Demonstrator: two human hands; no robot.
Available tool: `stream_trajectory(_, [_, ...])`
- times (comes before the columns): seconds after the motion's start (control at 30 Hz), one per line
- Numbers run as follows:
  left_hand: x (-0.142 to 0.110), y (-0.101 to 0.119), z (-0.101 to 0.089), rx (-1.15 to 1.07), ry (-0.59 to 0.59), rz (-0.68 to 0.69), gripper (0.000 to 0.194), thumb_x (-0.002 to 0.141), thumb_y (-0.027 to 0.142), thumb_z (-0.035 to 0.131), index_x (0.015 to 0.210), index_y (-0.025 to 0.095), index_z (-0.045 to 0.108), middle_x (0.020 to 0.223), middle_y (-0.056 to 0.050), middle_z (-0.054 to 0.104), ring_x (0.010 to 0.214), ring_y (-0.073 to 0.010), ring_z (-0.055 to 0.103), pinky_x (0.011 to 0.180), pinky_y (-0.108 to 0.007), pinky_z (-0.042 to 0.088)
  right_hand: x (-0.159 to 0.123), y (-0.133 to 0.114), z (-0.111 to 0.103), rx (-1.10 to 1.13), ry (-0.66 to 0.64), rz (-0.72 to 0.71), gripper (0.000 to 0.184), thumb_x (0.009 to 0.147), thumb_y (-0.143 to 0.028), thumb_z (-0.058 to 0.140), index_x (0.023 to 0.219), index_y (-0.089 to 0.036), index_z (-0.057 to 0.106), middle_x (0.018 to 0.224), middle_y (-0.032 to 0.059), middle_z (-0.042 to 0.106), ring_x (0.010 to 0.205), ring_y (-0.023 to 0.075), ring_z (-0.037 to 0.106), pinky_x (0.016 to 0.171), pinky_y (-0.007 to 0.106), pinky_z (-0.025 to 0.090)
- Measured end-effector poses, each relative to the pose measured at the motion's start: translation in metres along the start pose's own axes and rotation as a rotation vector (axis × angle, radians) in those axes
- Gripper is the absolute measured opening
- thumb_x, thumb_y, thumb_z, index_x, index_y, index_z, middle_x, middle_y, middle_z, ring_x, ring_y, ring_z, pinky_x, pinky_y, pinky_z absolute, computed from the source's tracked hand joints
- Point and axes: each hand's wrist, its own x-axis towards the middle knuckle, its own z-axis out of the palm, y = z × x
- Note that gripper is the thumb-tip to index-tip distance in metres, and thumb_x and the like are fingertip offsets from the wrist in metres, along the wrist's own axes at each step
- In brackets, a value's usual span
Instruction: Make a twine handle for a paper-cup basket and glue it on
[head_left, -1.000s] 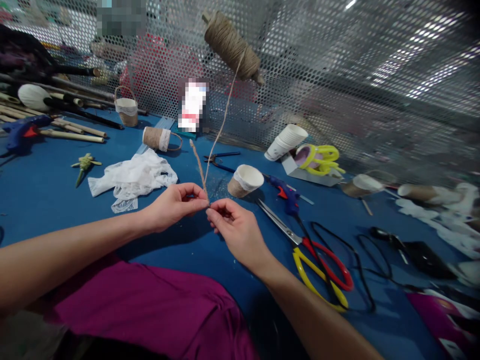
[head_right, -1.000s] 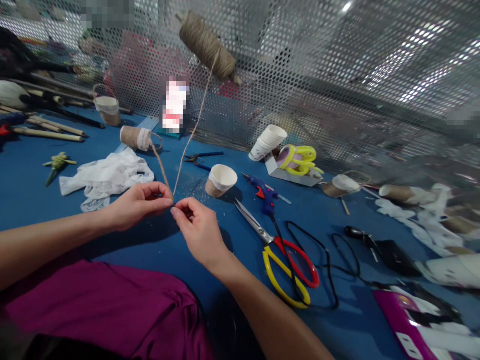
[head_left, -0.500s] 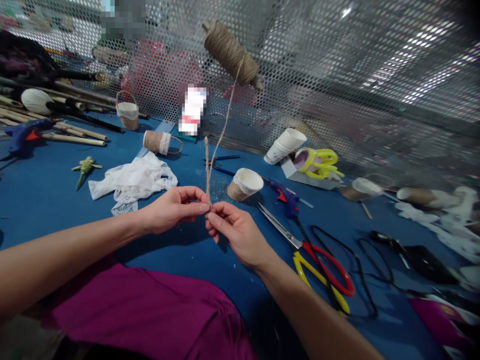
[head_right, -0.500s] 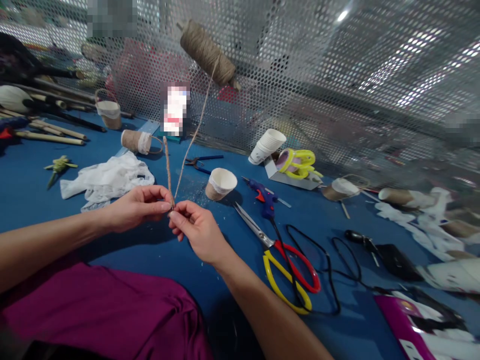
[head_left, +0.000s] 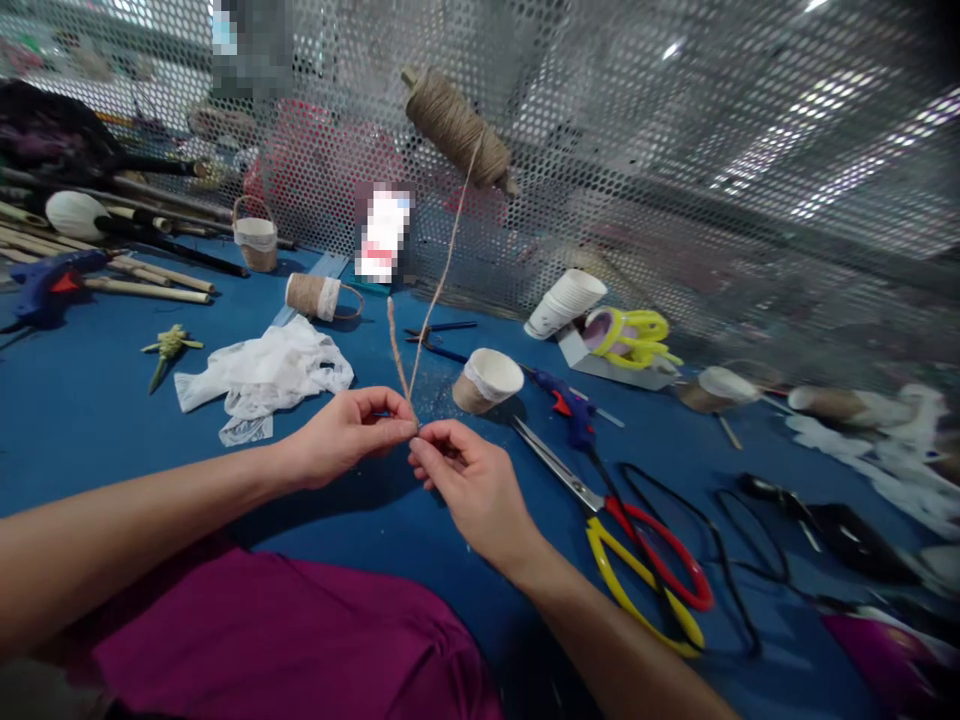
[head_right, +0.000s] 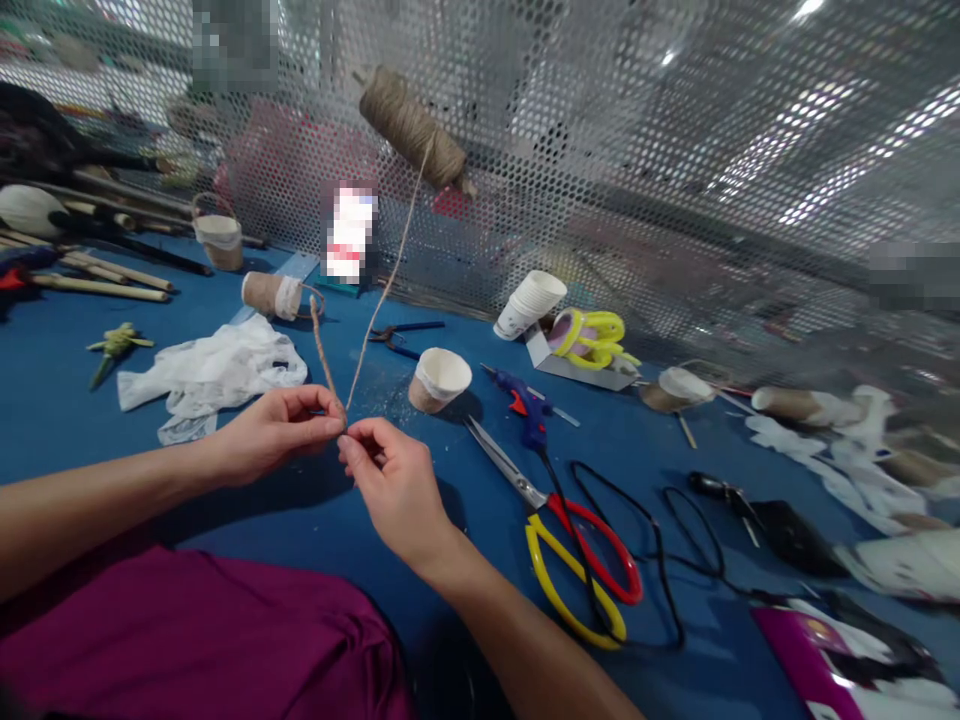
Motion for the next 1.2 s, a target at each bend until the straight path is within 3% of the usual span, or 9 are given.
stream_trajectory(0.5, [0.0002, 0.0080, 0.0005, -0.084, -0.054, -0.063, 0.023, 0.069, 0.029, 0.068, 0.074, 0.013, 0.053, 0.061, 0.004, 0.051, 0.050, -0.0048, 0.041, 0.047, -0.020, 0.026, 0.0038, 0.0026, -0.0024, 0.517, -0.220, 0.228, 0.016, 0.074, -0.032, 0.063, 0.074, -0.017, 0.056, 0.058, -0.0042, 0.057, 0.050, 0.0065, 0.052, 0.044, 0.018, 0.041])
stream_trajectory(0.57, [0.0008, 0.0068, 0.0005, -0.069, -0.049, -0.054, 0.022, 0.069, 0.029, 0.067, 0.075, 0.013, 0.052, 0.059, 0.004, 0.051, 0.049, -0.0050, 0.040, 0.047, -0.020, 0.026, 0.0037, 0.0011, -0.0026, 0.486, -0.214, 0.236, 0.017, 0.075, -0.033, 0.062, 0.074, -0.017, 0.055, 0.059, -0.0034, 0.058, 0.050, 0.0074, 0.053, 0.044, 0.019, 0.042])
stream_trajectory(0.67, [0.0012, 0.0033, 0.0010, -0.033, -0.019, -0.025, 0.020, 0.071, 0.029, 0.065, 0.075, 0.014, 0.052, 0.057, 0.006, 0.048, 0.048, -0.0046, 0.037, 0.045, -0.020, 0.023, 0.0032, -0.0005, -0.0018, 0.262, -0.119, 0.181, 0.016, 0.074, -0.032, 0.062, 0.076, -0.017, 0.055, 0.060, -0.0023, 0.058, 0.052, 0.0095, 0.053, 0.048, 0.022, 0.043])
stream_trajectory(0.87, [0.0007, 0.0018, 0.0034, 0.137, 0.067, 0.017, 0.016, 0.072, 0.028, 0.062, 0.073, 0.014, 0.052, 0.057, 0.006, 0.046, 0.050, -0.0057, 0.037, 0.047, -0.021, 0.024, -0.0003, 0.0015, 0.0003, -0.217, 0.094, -0.126, 0.009, 0.078, -0.024, 0.056, 0.072, -0.018, 0.057, 0.065, -0.0009, 0.057, 0.059, 0.0114, 0.051, 0.056, 0.025, 0.041])
stream_trajectory(0.97, [0.0010, 0.0037, 0.0031, 0.166, 0.065, 0.039, 0.015, 0.071, 0.026, 0.062, 0.071, 0.014, 0.053, 0.060, 0.005, 0.049, 0.052, -0.0062, 0.038, 0.050, -0.021, 0.027, -0.0005, 0.0024, -0.0007, -0.187, 0.058, -0.103, 0.009, 0.080, -0.024, 0.053, 0.075, -0.018, 0.056, 0.064, -0.0006, 0.057, 0.059, 0.0121, 0.053, 0.056, 0.026, 0.042])
stream_trajectory(1.2, [-0.0003, 0.0056, 0.0000, 0.091, -0.011, 0.013, 0.016, 0.073, 0.027, 0.062, 0.075, 0.014, 0.054, 0.060, 0.005, 0.049, 0.052, -0.0061, 0.038, 0.049, -0.021, 0.026, 0.0039, 0.0032, -0.0043, 0.205, -0.122, 0.123, 0.013, 0.078, -0.030, 0.057, 0.076, -0.017, 0.056, 0.062, -0.0021, 0.057, 0.055, 0.0097, 0.053, 0.049, 0.022, 0.043])
